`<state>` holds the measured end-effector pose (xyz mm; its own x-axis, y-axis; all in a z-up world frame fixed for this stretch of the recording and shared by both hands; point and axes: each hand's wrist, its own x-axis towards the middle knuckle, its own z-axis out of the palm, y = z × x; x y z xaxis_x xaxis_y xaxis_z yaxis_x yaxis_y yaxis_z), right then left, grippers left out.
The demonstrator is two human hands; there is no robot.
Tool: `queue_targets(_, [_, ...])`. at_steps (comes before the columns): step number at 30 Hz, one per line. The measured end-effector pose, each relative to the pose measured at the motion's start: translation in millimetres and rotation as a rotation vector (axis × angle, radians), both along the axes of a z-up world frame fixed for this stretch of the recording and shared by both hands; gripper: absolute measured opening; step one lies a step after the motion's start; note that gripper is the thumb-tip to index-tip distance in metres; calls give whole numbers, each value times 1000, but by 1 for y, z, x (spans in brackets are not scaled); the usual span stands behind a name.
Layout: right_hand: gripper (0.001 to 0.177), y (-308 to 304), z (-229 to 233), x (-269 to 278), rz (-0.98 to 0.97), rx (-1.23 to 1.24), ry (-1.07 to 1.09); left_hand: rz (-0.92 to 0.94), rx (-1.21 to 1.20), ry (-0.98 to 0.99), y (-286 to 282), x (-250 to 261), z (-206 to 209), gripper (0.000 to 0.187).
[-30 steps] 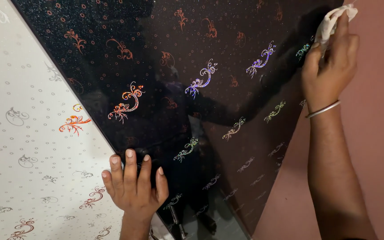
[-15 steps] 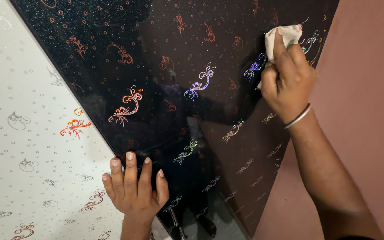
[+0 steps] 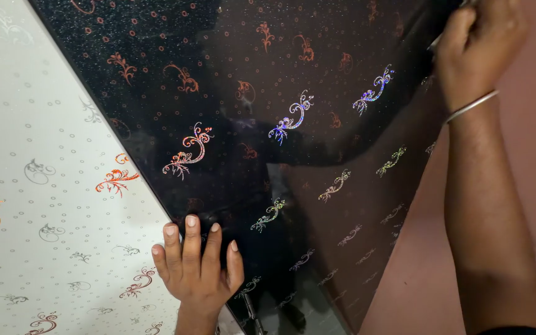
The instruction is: The person wipes the surface of a wardrobe cabinet using a small cloth. They clean the white patterned door and the adjacent dark glossy door, moving the cloth across the surfaces in repeated strokes.
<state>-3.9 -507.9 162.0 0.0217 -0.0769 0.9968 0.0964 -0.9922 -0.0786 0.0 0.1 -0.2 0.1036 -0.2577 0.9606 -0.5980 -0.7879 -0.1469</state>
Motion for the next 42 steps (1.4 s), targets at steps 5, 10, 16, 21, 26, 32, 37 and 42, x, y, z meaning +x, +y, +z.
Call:
queue_targets(5, [11, -10, 13, 8, -18, 54, -32, -4, -6, -3, 0, 2, -1, 34])
queue_targets(10, [24, 38, 6, -2, 13, -92, -25, -2, -9, -2, 0, 3, -4, 34])
queue_targets(16, [52, 99, -1, -15, 49, -136, 8, 11, 3, 5, 1, 2, -6, 34])
queue_targets(21, [31, 79, 8, -10, 17, -206, -15, 8, 2, 12, 2, 4, -8, 35])
queue_targets(26, [10, 28, 25, 3, -9, -59, -27, 5, -1, 21, 2, 5, -11, 36])
queue_targets(32, [21, -12, 42, 15, 135, 135, -56, 1, 2, 17, 3, 6, -11, 36])
queue_targets(37, [35, -15, 45, 21, 59, 119, -117, -3, -2, -3, 3, 4, -8, 33])
queue_targets(42, [10, 14, 35, 16, 36, 74, -123, 1, -8, -6, 2, 3, -5, 32])
